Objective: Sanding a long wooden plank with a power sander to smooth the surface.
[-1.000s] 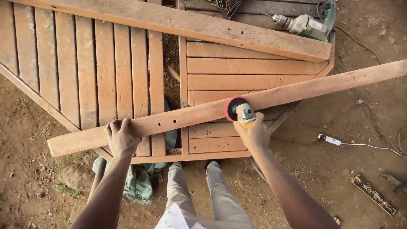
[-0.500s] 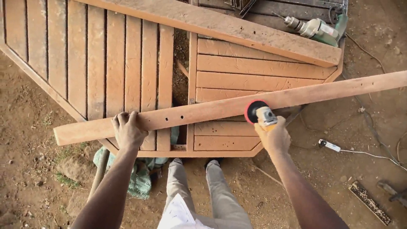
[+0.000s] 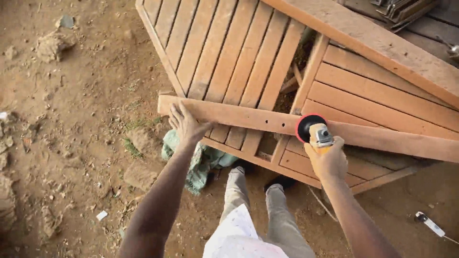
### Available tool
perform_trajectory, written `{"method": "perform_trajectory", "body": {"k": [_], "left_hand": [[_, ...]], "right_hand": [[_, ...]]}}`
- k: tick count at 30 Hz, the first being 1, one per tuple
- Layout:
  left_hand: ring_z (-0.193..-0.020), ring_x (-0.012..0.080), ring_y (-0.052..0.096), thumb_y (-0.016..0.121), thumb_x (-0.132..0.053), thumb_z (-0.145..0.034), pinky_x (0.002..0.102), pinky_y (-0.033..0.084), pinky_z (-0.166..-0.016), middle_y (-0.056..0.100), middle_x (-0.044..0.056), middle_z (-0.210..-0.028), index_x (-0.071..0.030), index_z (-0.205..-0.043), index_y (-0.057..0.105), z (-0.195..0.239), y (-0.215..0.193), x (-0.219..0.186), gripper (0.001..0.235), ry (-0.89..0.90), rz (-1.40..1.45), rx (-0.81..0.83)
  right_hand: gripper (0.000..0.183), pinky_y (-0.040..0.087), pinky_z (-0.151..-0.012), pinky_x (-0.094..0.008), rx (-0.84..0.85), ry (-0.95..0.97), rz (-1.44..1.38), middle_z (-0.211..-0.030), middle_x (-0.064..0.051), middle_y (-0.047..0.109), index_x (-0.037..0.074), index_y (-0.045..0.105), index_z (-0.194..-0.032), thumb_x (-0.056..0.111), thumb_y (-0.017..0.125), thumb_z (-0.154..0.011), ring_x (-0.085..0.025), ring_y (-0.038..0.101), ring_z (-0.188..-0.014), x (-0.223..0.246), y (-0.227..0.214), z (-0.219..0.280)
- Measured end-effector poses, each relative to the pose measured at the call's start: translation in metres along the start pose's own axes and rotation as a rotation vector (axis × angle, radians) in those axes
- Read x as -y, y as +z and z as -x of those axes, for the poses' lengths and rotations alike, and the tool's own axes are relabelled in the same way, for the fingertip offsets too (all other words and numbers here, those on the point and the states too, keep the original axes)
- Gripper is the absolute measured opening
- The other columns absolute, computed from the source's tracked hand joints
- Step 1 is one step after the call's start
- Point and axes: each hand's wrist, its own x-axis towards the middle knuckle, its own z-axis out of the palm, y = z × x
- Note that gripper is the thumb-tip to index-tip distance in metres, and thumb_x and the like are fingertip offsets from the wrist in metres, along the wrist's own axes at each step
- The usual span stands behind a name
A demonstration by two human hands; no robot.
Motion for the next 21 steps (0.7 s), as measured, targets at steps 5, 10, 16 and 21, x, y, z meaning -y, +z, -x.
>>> {"method": "perform_trajectory", "body": {"k": [5,10,16,21], "left_hand": [[-0.150,0.0321,0.032,0.099,-0.060,-0.055,0.044,0.025,-0.127,0.031,0.017,-0.159,-0.020,-0.157,0.036,-0.071,0.020,0.142,0.127,-0.265,0.534,-0.195],[-0.105,0.0277,0.067,0.086,-0.032,-0.086,0.039,0.056,-0.085,0.068,0.020,-0.115,-0.006,-0.129,0.066,-0.101,0.047,0.175,0.054,-0.246,1.157,-0.362],[-0.137,0.0323,0.054,0.041,-0.066,-0.103,0.058,0.038,-0.112,0.063,0.015,-0.139,-0.011,-0.138,0.062,-0.082,0.011,0.163,0.069,-0.460,1.500,-0.123],[-0.132,0.0306,0.058,0.056,-0.073,-0.095,0.057,0.036,-0.114,0.066,0.014,-0.133,-0.010,-0.136,0.060,-0.103,0.034,0.174,0.076,-0.488,1.667,-0.032]], "right_hand": [[0.083,0.054,-0.092,-0.052,0.072,-0.245,0.140,-0.120,-0.022,0.067,0.005,0.039,-0.139,0.057,0.074,-0.085,-0.044,0.069,-0.108,0.072,0.030,0.022],[0.081,0.053,-0.095,-0.056,0.175,-0.305,0.209,-0.129,-0.023,0.062,0.005,0.037,-0.143,0.053,0.070,-0.087,-0.046,0.065,-0.115,0.144,0.045,0.054],[0.084,0.055,-0.090,-0.053,0.158,-0.427,0.238,-0.122,-0.018,0.065,0.010,0.040,-0.139,0.062,0.072,-0.080,-0.044,0.069,-0.106,0.186,0.097,0.050],[0.081,0.055,-0.090,-0.053,0.173,-0.493,0.249,-0.121,-0.018,0.065,0.009,0.044,-0.137,0.058,0.074,-0.080,-0.043,0.070,-0.106,0.218,0.114,0.065]]}}
